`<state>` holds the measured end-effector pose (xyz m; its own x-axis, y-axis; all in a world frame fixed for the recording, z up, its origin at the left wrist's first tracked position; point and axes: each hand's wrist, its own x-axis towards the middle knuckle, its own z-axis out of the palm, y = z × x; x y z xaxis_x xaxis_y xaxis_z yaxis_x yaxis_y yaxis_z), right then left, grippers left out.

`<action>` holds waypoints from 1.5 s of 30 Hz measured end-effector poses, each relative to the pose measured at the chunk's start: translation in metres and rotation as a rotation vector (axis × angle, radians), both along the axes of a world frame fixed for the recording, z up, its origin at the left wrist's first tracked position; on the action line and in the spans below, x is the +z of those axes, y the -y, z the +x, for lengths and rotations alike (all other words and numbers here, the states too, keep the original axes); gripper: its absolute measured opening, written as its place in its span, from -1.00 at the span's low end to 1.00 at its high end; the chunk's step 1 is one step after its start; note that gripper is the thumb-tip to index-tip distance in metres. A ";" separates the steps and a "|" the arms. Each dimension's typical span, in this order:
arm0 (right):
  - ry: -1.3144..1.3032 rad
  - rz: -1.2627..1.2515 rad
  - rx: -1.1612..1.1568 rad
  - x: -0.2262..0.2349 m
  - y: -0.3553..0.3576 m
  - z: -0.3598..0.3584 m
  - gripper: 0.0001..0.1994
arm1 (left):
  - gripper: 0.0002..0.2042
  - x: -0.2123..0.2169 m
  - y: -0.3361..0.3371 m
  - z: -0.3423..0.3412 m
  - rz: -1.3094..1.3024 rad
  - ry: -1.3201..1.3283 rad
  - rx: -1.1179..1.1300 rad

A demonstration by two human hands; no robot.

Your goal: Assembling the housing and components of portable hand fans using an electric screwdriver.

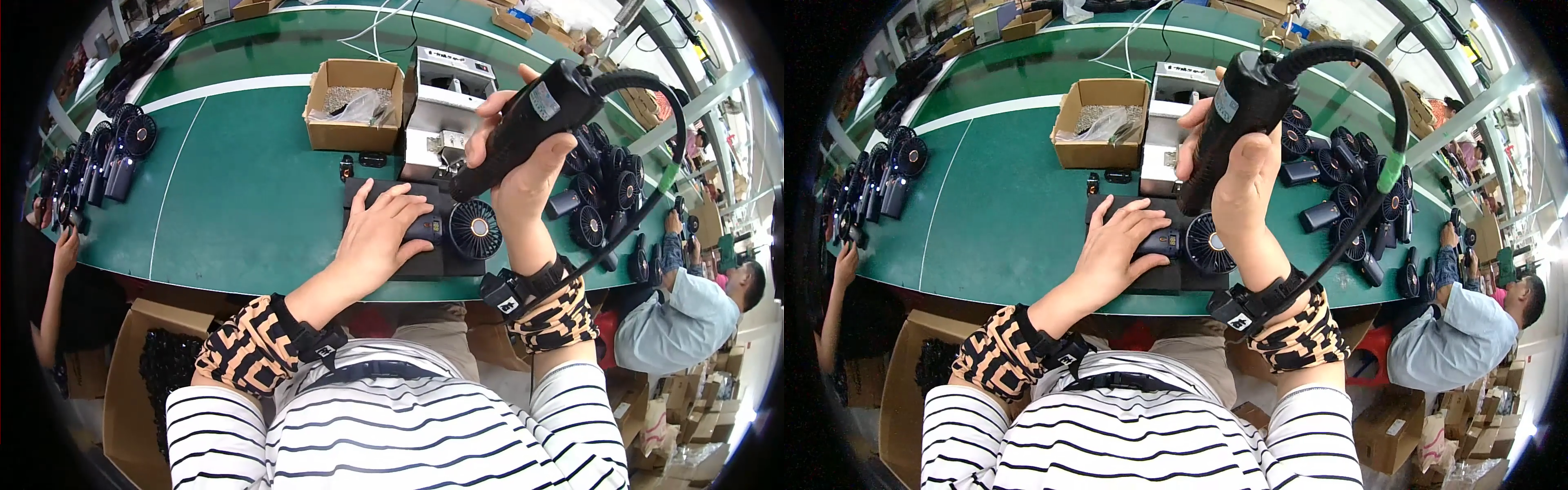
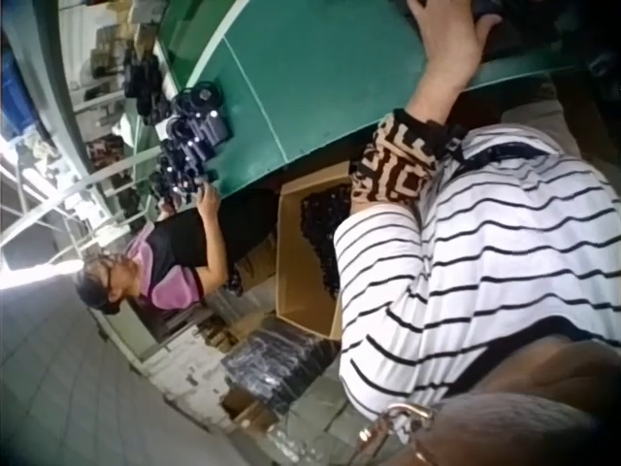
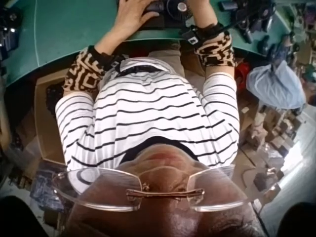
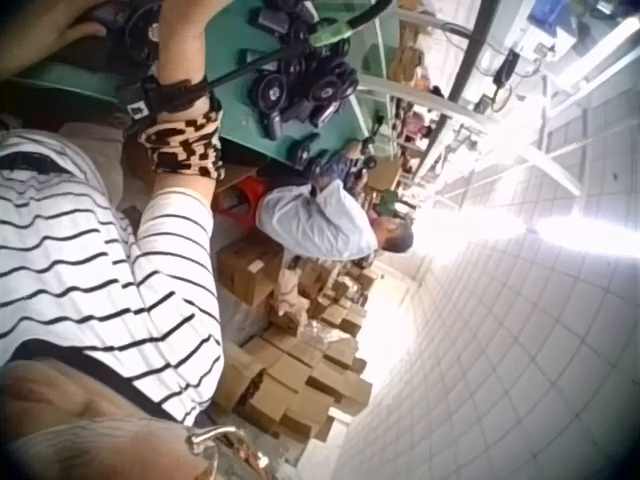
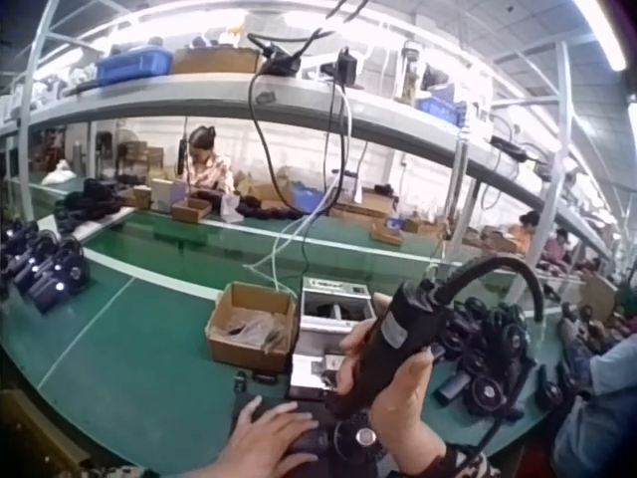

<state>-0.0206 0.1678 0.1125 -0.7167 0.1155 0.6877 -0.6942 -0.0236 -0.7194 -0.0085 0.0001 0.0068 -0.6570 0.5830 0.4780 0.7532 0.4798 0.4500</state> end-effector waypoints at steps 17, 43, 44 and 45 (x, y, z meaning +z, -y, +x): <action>-0.126 0.031 -0.066 0.002 -0.009 -0.037 -0.10 | -0.54 -0.001 -0.001 0.003 0.002 0.000 -0.011; 0.135 -0.144 -0.053 -0.028 0.009 0.048 0.03 | -0.55 0.000 -0.003 0.002 0.019 -0.013 -0.016; 0.140 -0.143 -0.056 -0.030 0.007 0.048 0.03 | -0.54 0.000 -0.004 0.001 0.018 -0.023 -0.018; 0.134 -0.150 0.019 -0.033 0.005 0.048 0.03 | -0.54 0.000 -0.003 0.001 0.017 -0.018 -0.018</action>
